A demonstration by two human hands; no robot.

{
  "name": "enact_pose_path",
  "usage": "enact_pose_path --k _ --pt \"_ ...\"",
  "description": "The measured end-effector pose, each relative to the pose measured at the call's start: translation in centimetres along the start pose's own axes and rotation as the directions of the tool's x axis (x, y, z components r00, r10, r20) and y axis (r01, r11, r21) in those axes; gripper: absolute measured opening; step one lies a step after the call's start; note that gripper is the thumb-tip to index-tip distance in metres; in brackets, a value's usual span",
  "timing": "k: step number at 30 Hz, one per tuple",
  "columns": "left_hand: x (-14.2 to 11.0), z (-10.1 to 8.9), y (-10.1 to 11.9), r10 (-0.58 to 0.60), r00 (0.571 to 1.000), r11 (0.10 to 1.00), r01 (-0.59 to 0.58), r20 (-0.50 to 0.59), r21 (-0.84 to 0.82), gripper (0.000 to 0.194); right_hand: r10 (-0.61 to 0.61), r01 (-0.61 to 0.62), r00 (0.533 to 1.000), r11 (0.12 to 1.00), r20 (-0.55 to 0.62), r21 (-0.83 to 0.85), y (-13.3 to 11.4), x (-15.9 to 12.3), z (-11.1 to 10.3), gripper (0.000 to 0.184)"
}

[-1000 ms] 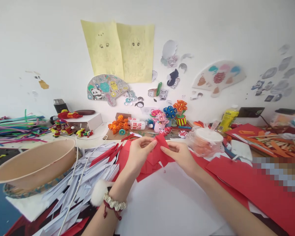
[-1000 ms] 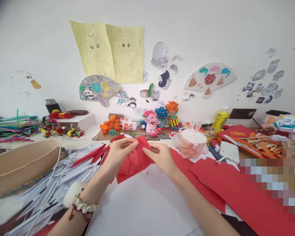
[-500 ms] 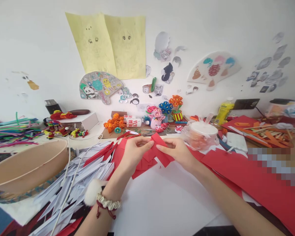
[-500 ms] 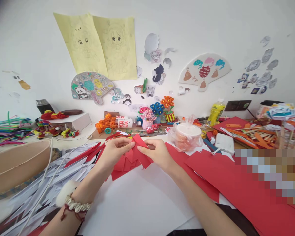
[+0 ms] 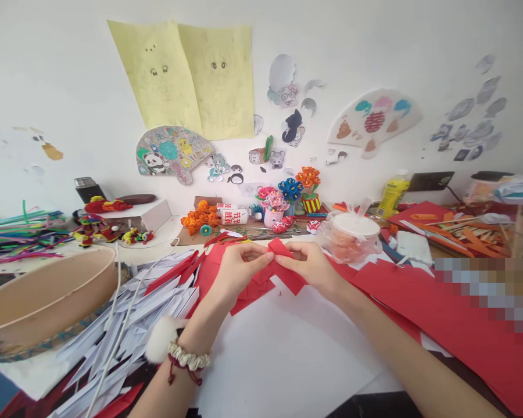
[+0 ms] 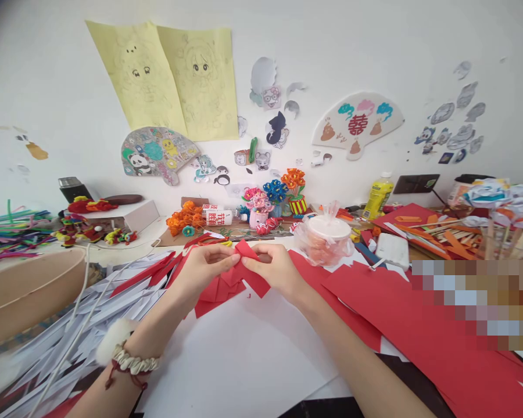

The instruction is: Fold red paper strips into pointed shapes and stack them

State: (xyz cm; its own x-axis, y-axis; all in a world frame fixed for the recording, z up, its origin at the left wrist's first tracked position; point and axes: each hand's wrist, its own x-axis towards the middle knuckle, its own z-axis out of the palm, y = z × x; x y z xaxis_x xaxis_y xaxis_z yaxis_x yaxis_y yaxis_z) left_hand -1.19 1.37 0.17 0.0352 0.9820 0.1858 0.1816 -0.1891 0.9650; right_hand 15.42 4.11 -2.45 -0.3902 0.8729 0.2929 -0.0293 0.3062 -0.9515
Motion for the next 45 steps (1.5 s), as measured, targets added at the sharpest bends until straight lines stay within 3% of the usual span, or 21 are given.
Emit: enact_pose_path --k 5,14,23,32,45 --pt "0.15 -0.03 -0.29 0.115 0.986 0.984 -0.097 -0.118 0.148 0.021 0.012 -0.012 1.0 1.0 -0.013 -0.019 -0.14 -0.03 0.05 0.029" --pt "-0.07 0.08 0.05 0.117 0.989 0.977 -0.098 -0.094 0.192 0.021 -0.012 0.011 1.0 0.998 -0.019 -0.062 0.26 0.02 -0.09 0.026" --pt "0.09 0.12 0.1 0.157 0.985 0.959 -0.136 -0.068 0.248 0.019 0.008 -0.005 0.999 0.998 0.05 -0.055 -0.07 -0.06 -0.28 0.023" --pt "-0.09 0.22 0.12 0.196 0.98 0.95 -0.184 -0.024 0.252 0.019 0.032 -0.031 0.999 0.998 0.011 -0.058 0.03 -0.1 -0.21 0.024" --pt "-0.18 0.15 0.16 0.199 0.979 0.936 -0.175 -0.049 0.304 0.017 0.037 -0.036 0.999 0.998 0.033 -0.047 -0.01 -0.14 -0.18 0.027"
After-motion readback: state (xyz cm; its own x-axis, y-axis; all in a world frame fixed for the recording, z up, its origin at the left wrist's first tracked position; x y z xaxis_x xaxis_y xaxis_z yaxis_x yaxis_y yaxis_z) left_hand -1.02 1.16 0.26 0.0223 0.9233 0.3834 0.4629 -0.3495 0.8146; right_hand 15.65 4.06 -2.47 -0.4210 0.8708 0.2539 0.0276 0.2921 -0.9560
